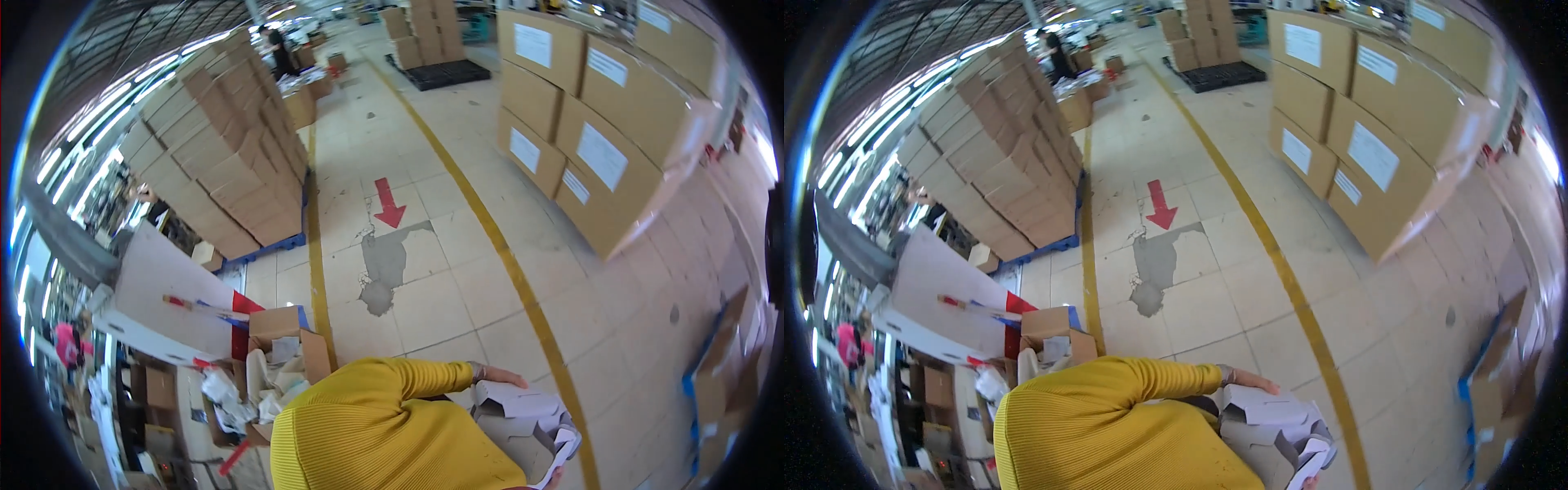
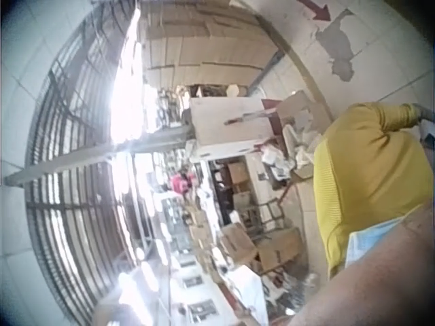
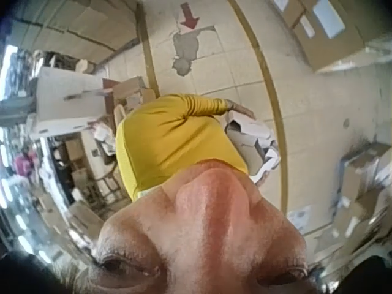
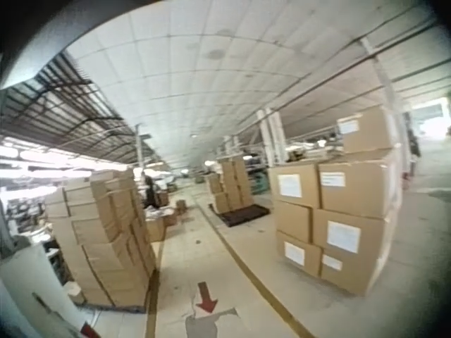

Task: Organizing and collecting various shoe upper components into a cardboard box in a shoe factory workshop.

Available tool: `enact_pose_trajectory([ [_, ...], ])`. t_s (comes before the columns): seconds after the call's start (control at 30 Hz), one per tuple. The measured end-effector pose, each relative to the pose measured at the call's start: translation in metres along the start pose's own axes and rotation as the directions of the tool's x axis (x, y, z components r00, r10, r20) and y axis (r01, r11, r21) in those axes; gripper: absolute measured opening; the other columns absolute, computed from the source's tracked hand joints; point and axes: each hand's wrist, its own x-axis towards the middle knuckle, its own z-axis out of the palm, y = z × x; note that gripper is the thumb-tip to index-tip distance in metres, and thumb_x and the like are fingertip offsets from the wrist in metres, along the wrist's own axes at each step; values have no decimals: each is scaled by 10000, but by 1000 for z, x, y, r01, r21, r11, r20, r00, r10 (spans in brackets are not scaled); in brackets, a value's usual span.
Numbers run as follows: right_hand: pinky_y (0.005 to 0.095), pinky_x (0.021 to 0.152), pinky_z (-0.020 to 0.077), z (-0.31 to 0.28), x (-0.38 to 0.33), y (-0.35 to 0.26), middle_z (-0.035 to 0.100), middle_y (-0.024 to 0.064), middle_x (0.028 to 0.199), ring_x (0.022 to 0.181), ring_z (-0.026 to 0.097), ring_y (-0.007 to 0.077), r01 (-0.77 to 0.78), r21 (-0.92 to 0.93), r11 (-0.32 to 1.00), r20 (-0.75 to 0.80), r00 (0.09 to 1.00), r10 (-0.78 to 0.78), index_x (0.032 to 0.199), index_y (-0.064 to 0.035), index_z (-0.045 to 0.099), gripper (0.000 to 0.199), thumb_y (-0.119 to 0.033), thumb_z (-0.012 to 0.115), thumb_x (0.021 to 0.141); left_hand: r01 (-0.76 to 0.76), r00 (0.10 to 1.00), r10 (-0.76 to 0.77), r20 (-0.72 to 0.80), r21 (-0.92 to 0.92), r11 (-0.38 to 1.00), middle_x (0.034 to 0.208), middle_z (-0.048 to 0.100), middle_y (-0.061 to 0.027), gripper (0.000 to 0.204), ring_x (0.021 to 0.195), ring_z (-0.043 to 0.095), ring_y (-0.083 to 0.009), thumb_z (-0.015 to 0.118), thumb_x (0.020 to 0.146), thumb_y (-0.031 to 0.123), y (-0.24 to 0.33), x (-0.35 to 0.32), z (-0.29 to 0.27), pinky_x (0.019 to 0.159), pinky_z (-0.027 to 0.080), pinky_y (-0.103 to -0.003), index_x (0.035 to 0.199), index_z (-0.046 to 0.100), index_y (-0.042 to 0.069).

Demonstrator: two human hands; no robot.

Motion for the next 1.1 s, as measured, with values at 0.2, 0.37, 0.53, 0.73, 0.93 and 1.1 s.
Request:
enact_pose_trajectory([
  [0.2, 358, 862, 464, -79, 135, -11, 586, 119, 1107, 981, 568, 215, -126, 108, 986, 106, 988, 115, 1190, -2, 506, 557, -332, 669, 771, -110, 993, 105, -56, -96, 989, 1059, 616, -45, 510, 871, 604, -101, 580, 847, 429, 92, 55, -47, 770, 500, -245, 1183, 529, 48],
  [0.37, 357, 858, 465, -125, 288, -31, 586, 118, 1105, 977, 569, 212, -176, 169, 970, 138, 979, 153, 1186, -6, 507, 541, -324, 664, 777, -206, 978, 203, -41, -112, 972, 1066, 614, -46, 511, 879, 603, -102, 577, 850, 425, 197, 130, -107, 777, 498, -246, 1189, 524, 47],
  [0.53, 357, 854, 467, -137, 447, -66, 586, 117, 1103, 972, 571, 210, -234, 248, 940, 137, 969, 205, 1182, -9, 508, 526, -315, 660, 782, -260, 966, 260, -15, -121, 958, 1073, 612, -47, 511, 886, 602, -102, 575, 853, 421, 317, 176, -155, 784, 496, -247, 1196, 520, 46],
  [0.73, 356, 850, 469, -107, 582, -36, 585, 116, 1100, 966, 572, 207, -386, 442, 810, 133, 921, 366, 1177, -13, 509, 507, -305, 654, 789, -195, 980, 188, -60, -151, 969, 1081, 609, -48, 512, 895, 600, -102, 572, 857, 417, 488, 199, -288, 792, 494, -249, 1204, 514, 44],
  [0.93, 355, 846, 472, -98, 784, -39, 585, 115, 1098, 961, 574, 205, -450, 560, 696, 142, 879, 454, 1172, -18, 510, 487, -296, 649, 796, -211, 977, 205, -52, -151, 966, 1089, 607, -50, 512, 904, 598, -102, 569, 861, 412, 629, 275, -396, 800, 492, -250, 1211, 509, 43],
  [1.1, 365, 851, 471, -53, 997, -64, 582, 122, 1109, 973, 573, 218, -463, 509, 726, 233, 886, 402, 1183, -18, 506, 512, -329, 634, 797, -255, 965, 243, -97, -131, 958, 1095, 605, -51, 513, 912, 597, -103, 567, 864, 408, 753, 304, -496, 806, 490, -251, 1218, 504, 42],
])
